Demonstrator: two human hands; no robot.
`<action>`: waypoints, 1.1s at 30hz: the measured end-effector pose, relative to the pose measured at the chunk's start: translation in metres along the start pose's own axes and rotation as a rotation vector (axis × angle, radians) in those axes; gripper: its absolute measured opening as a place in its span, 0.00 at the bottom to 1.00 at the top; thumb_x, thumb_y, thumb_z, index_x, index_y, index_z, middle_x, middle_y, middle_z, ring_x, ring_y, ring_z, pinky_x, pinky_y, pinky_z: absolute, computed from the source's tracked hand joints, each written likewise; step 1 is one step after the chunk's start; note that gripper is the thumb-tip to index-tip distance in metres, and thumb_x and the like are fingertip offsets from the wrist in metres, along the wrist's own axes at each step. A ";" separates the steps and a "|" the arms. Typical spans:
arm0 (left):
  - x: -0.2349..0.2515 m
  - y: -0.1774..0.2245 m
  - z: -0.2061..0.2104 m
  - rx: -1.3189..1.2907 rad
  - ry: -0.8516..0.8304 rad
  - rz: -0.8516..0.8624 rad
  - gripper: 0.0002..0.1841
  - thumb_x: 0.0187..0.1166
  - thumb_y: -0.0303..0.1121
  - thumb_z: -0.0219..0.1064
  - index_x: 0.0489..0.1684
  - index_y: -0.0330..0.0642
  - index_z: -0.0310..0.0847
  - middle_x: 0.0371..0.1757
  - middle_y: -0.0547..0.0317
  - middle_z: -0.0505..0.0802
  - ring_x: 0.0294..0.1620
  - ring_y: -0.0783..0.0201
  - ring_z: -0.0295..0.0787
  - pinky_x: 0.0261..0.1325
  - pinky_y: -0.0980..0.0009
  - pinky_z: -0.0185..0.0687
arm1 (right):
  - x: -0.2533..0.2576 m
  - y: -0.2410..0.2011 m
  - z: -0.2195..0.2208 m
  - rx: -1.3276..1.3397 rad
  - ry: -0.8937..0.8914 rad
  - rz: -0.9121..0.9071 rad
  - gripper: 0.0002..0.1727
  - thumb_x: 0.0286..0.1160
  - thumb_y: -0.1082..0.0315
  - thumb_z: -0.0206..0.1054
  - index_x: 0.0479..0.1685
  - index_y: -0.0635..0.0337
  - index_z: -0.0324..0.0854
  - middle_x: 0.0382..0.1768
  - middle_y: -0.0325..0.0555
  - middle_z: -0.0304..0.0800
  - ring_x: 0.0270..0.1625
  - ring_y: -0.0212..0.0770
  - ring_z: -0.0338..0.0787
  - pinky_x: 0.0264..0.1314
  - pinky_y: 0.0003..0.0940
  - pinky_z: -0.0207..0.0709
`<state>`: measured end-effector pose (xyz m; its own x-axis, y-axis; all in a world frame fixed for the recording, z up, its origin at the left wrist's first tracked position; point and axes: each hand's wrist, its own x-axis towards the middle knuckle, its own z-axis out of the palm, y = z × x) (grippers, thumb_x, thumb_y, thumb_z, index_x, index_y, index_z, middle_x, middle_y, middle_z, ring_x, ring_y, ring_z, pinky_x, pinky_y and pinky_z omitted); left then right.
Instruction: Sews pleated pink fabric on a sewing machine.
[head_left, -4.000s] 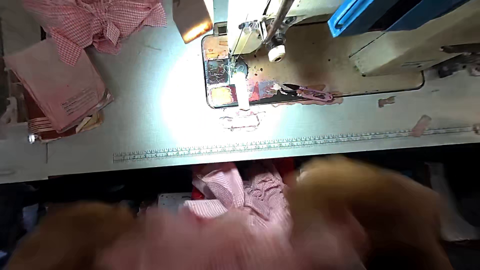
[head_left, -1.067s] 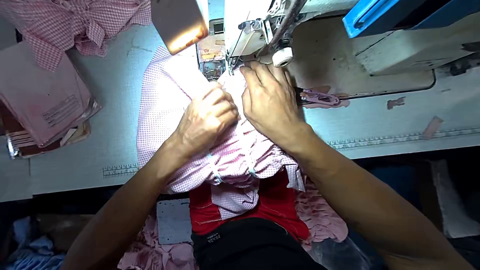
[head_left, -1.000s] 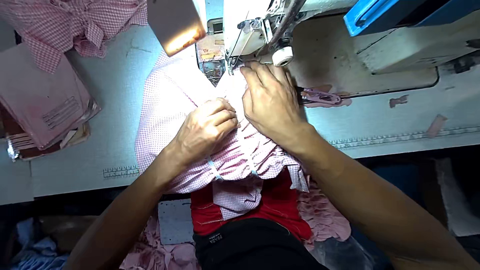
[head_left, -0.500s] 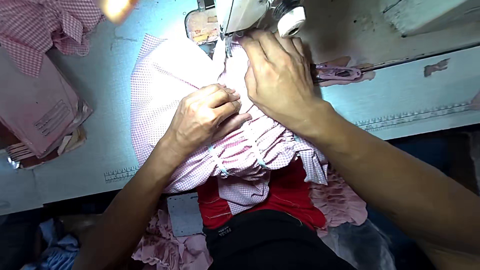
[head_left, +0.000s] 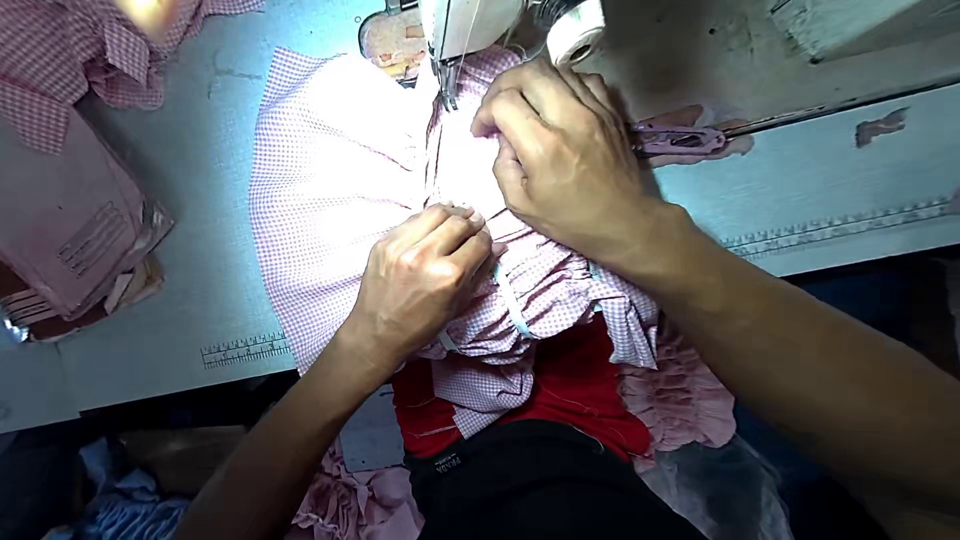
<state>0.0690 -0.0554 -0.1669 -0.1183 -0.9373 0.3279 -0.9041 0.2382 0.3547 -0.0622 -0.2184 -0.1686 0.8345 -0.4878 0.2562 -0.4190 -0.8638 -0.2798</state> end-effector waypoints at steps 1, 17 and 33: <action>-0.001 0.000 0.000 -0.002 0.001 0.005 0.12 0.85 0.36 0.66 0.47 0.41 0.96 0.54 0.53 0.97 0.65 0.56 0.92 0.71 0.63 0.84 | -0.001 0.001 0.000 -0.003 0.000 -0.010 0.17 0.85 0.69 0.49 0.56 0.56 0.85 0.62 0.52 0.87 0.66 0.55 0.84 0.66 0.53 0.69; 0.002 -0.005 -0.001 0.008 0.007 0.010 0.15 0.84 0.42 0.68 0.44 0.41 0.95 0.52 0.52 0.97 0.63 0.56 0.92 0.68 0.64 0.85 | -0.003 0.004 -0.006 -0.068 -0.026 -0.024 0.22 0.85 0.54 0.52 0.66 0.50 0.85 0.72 0.48 0.84 0.75 0.57 0.78 0.74 0.57 0.63; 0.008 -0.010 -0.003 0.020 0.006 0.035 0.13 0.85 0.38 0.66 0.46 0.42 0.96 0.52 0.54 0.97 0.63 0.57 0.92 0.69 0.66 0.84 | -0.006 0.001 -0.019 -0.123 -0.090 -0.071 0.20 0.87 0.56 0.50 0.58 0.54 0.86 0.59 0.52 0.87 0.67 0.61 0.80 0.72 0.64 0.60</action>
<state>0.0778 -0.0644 -0.1654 -0.1481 -0.9269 0.3448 -0.9074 0.2660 0.3253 -0.0744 -0.2190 -0.1527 0.8899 -0.4168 0.1854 -0.3941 -0.9071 -0.1474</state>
